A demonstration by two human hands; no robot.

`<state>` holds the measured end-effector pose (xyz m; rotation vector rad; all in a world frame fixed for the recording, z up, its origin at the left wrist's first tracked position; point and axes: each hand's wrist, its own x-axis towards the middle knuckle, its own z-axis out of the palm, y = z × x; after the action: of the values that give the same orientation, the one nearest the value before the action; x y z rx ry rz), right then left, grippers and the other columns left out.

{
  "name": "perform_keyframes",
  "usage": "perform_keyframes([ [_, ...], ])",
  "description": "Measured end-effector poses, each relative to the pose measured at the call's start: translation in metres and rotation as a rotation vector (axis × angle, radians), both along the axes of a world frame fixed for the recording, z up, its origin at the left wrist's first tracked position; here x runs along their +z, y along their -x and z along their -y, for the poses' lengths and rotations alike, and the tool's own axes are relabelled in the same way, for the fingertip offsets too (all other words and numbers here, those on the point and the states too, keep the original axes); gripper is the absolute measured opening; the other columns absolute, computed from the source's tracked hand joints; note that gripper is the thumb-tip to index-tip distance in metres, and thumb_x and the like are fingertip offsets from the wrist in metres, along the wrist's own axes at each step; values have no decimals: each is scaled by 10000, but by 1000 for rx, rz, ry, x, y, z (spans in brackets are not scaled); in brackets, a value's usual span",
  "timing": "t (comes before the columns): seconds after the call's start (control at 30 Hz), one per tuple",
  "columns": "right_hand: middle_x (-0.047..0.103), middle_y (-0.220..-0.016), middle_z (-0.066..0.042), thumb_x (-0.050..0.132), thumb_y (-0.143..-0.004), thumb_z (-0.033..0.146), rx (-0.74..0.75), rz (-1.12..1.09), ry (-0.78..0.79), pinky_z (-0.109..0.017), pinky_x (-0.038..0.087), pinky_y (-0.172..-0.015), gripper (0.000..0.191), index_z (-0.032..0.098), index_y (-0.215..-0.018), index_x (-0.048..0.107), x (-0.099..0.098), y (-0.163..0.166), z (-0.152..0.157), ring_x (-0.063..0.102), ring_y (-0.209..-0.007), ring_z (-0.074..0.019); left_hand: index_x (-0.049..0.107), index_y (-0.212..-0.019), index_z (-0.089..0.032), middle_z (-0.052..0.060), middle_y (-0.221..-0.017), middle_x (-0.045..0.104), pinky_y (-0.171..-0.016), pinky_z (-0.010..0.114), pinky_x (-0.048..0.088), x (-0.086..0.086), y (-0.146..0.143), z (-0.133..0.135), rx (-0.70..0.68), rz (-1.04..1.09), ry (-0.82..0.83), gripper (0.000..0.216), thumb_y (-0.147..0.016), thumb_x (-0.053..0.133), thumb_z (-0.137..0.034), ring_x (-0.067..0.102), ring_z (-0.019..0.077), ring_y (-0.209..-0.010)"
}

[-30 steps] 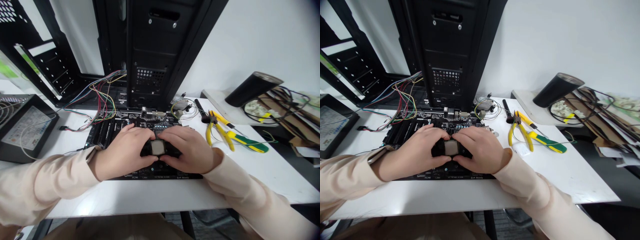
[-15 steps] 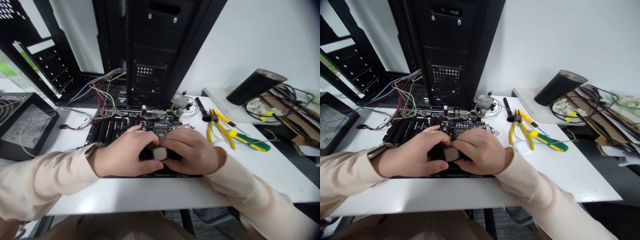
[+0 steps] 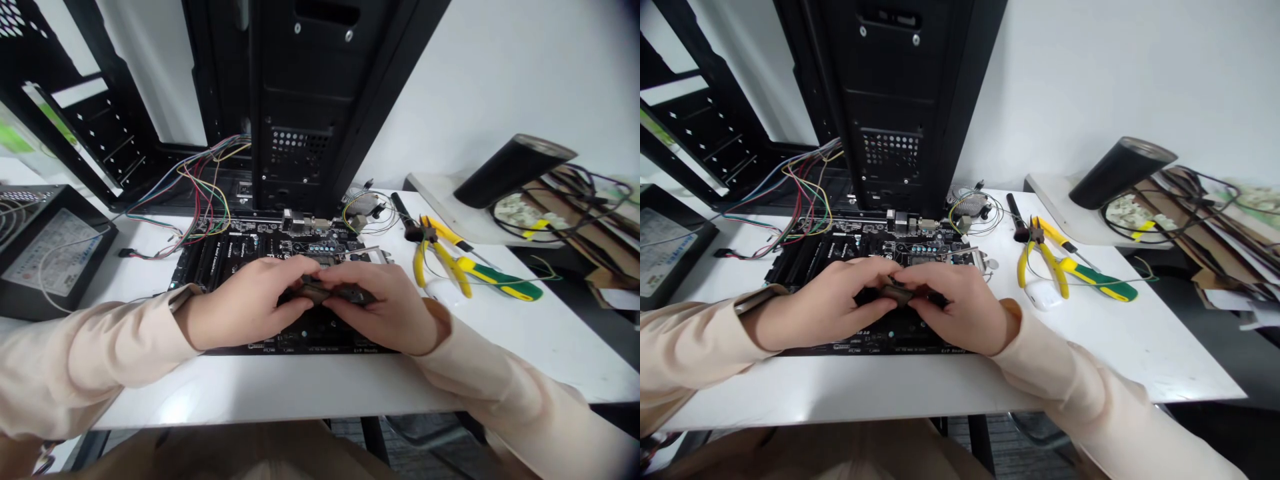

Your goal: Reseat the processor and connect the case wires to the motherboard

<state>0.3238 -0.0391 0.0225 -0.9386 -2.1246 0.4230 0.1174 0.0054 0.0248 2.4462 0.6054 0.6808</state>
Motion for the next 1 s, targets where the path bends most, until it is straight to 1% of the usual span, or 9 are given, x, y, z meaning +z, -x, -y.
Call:
perform_keyframes([
  [0.1,731,-868,-23,583,-756,71,-22,-280,327,-231,596,-675,264,198,-985,620,0,5,0,706,-736,-120,558,-1119,-193,16,-964,697,-766,265,503,1,0,1,-3,-20,-20,224,-903,500,-205,660,150,-841],
  [0.17,708,-796,-10,613,-714,76,-37,-426,494,-216,579,-620,235,183,-923,613,2,8,-1,682,-673,-107,561,-1148,-191,14,-957,700,-808,273,508,1,0,1,5,-46,-23,245,-910,506,-212,663,153,-870],
  [0.27,648,-697,29,655,-643,61,-60,-542,660,-179,531,-531,221,172,-820,582,4,10,-3,623,-573,-73,551,-1184,-183,18,-951,699,-835,288,517,3,-1,2,48,-110,4,300,-888,556,-229,664,172,-927],
  [0.37,618,-668,50,674,-608,62,-78,-615,765,-174,523,-505,232,173,-763,542,7,10,-4,604,-543,-63,534,-1203,-204,18,-1001,698,-850,304,524,4,-1,2,80,-153,28,405,-824,660,-272,662,191,-957],
  [0.47,602,-647,63,686,-597,68,-92,-647,827,-175,524,-492,243,171,-752,528,9,8,-5,604,-522,-63,530,-1188,-215,21,-1057,691,-864,312,523,4,-2,1,114,-146,19,464,-769,725,-268,666,196,-961],
  [0.6,604,-662,62,696,-603,75,-74,-693,865,-169,524,-479,249,165,-775,540,10,7,-5,592,-518,-54,536,-1137,-208,0,-1016,696,-858,294,518,4,-2,2,127,-120,12,401,-776,712,-224,675,177,-925],
  [0.8,605,-670,58,689,-621,74,-36,-693,867,-175,527,-490,237,164,-787,547,10,6,-5,585,-530,-52,555,-1072,-196,5,-977,684,-889,327,500,5,-2,3,119,-117,-53,366,-760,736,-257,658,181,-905],
  [1.0,614,-673,50,688,-641,76,-31,-667,854,-176,538,-503,232,166,-810,557,11,6,-4,585,-543,-53,553,-1013,-201,-14,-903,665,-911,351,480,5,-2,2,106,-126,-37,360,-738,765,-300,644,177,-860],
])
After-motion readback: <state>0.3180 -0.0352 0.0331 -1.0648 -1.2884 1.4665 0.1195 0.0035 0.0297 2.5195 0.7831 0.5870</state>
